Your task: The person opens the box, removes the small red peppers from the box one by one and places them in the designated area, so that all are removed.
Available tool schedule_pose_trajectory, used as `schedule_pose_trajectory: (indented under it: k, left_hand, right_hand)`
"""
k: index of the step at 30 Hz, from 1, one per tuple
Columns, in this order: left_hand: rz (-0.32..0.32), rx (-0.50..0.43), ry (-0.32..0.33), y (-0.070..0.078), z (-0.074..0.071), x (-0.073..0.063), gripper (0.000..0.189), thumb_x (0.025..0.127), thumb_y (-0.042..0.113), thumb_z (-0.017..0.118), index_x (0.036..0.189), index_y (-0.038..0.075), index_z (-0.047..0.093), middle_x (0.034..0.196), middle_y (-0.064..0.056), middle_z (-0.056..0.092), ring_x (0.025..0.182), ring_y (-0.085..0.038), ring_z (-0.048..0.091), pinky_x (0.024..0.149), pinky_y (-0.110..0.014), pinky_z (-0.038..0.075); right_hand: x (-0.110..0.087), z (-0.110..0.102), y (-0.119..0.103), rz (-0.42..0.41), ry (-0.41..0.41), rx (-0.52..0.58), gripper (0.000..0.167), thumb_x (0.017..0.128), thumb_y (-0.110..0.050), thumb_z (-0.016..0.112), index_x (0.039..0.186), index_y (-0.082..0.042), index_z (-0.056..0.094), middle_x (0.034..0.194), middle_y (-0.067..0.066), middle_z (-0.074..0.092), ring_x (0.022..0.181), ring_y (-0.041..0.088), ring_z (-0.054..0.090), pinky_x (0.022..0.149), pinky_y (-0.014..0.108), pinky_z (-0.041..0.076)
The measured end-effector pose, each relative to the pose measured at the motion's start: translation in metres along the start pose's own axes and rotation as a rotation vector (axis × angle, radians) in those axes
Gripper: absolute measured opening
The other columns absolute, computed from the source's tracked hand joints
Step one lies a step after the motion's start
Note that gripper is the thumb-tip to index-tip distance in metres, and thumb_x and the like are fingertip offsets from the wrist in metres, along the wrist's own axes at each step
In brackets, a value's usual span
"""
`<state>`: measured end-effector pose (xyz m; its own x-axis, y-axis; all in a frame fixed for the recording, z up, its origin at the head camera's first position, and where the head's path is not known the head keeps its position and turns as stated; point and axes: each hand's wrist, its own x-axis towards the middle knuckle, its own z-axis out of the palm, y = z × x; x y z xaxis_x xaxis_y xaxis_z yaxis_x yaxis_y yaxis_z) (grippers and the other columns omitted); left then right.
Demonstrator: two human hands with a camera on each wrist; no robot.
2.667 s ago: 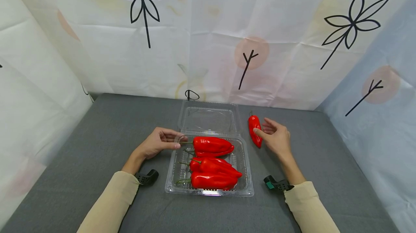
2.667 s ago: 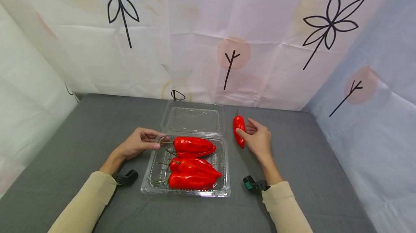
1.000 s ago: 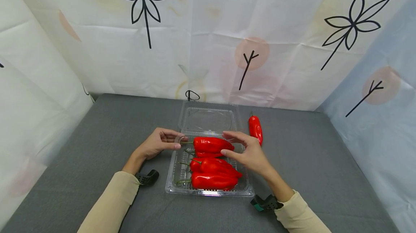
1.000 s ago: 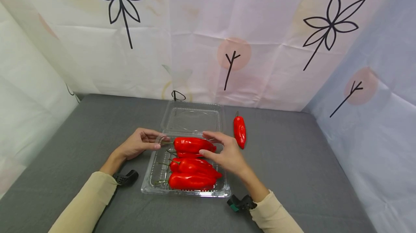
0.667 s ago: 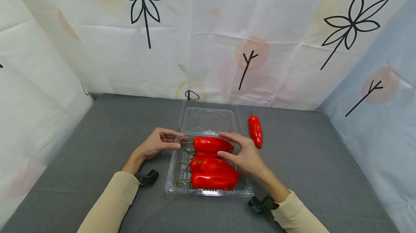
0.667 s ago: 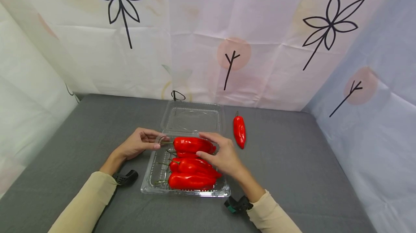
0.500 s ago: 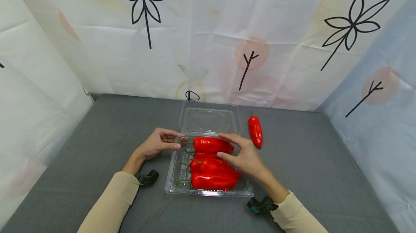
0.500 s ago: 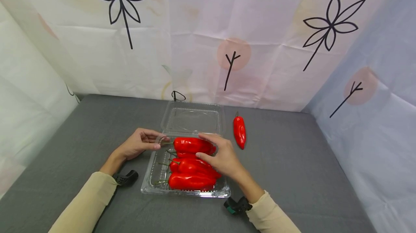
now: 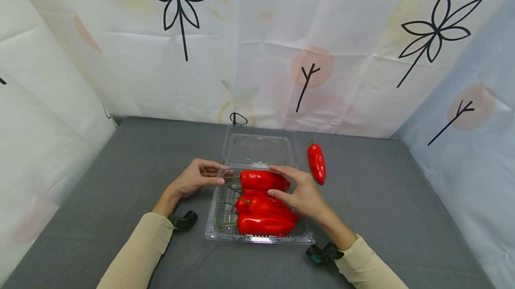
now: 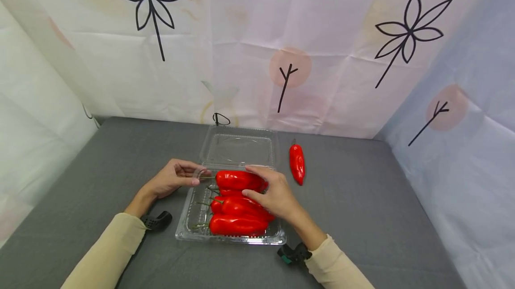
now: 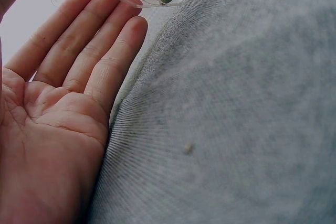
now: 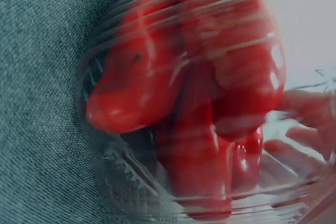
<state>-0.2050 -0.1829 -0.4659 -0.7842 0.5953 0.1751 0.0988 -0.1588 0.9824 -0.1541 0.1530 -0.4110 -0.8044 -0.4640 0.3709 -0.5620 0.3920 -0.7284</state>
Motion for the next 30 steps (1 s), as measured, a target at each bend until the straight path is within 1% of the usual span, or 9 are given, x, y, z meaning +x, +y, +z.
schedule_pose_trajectory:
  k: [6,12,17,21,25,30]
  left_hand:
    - [0.003,-0.002,0.001,0.0001,-0.0003,-0.0003,0.046,0.088,0.0,0.077,0.126,-0.02,0.058,0.122,-0.027,0.067,0.114,-0.028,0.068,0.092,-0.034,0.056]
    - [0.001,-0.012,-0.008,-0.0002,0.0001,0.0002,0.046,0.088,0.0,0.076,0.126,-0.019,0.058,0.123,-0.027,0.067,0.115,-0.031,0.067,0.092,-0.035,0.056]
    - [0.004,-0.018,-0.011,-0.0006,-0.0005,0.0,0.046,0.089,0.0,0.076,0.127,-0.019,0.058,0.124,-0.027,0.067,0.116,-0.031,0.067,0.093,-0.036,0.056]
    - [0.013,-0.021,-0.016,-0.0011,-0.001,-0.0002,0.046,0.089,0.0,0.076,0.126,-0.019,0.058,0.123,-0.026,0.067,0.115,-0.03,0.068,0.093,-0.035,0.056]
    - [0.019,-0.028,-0.022,-0.001,-0.0009,-0.0005,0.046,0.089,0.0,0.076,0.126,-0.02,0.057,0.124,-0.028,0.066,0.116,-0.03,0.067,0.093,-0.035,0.056]
    - [0.026,-0.034,-0.027,-0.0013,-0.0011,0.0,0.046,0.089,0.0,0.076,0.126,-0.021,0.057,0.124,-0.029,0.065,0.117,-0.03,0.067,0.094,-0.035,0.055]
  right_hand:
    - [0.0048,0.002,-0.0005,-0.026,-0.022,-0.034,0.057,0.081,-0.006,0.086,0.134,-0.004,0.065,0.129,0.01,0.068,0.116,0.027,0.066,0.095,0.047,0.055]
    - [0.0052,0.0063,0.0042,-0.065,-0.029,-0.074,0.058,0.079,-0.005,0.087,0.133,-0.001,0.064,0.129,0.011,0.068,0.115,0.028,0.066,0.093,0.045,0.056]
    - [0.0044,0.0074,0.004,-0.088,-0.029,-0.1,0.059,0.08,-0.004,0.086,0.134,-0.004,0.064,0.128,0.012,0.068,0.113,0.028,0.066,0.089,0.042,0.058]
    - [0.0038,0.0079,0.0044,-0.082,-0.03,-0.099,0.059,0.08,-0.003,0.086,0.134,-0.005,0.064,0.128,0.012,0.068,0.113,0.028,0.066,0.088,0.041,0.059]
    - [0.0035,0.0084,0.0047,-0.074,-0.021,-0.105,0.056,0.079,-0.003,0.086,0.131,-0.004,0.066,0.125,0.011,0.07,0.111,0.026,0.067,0.087,0.039,0.059]
    - [0.0037,0.0084,0.004,-0.04,-0.014,-0.108,0.054,0.077,-0.004,0.088,0.128,-0.004,0.069,0.122,0.009,0.071,0.101,0.024,0.068,0.08,0.038,0.06]
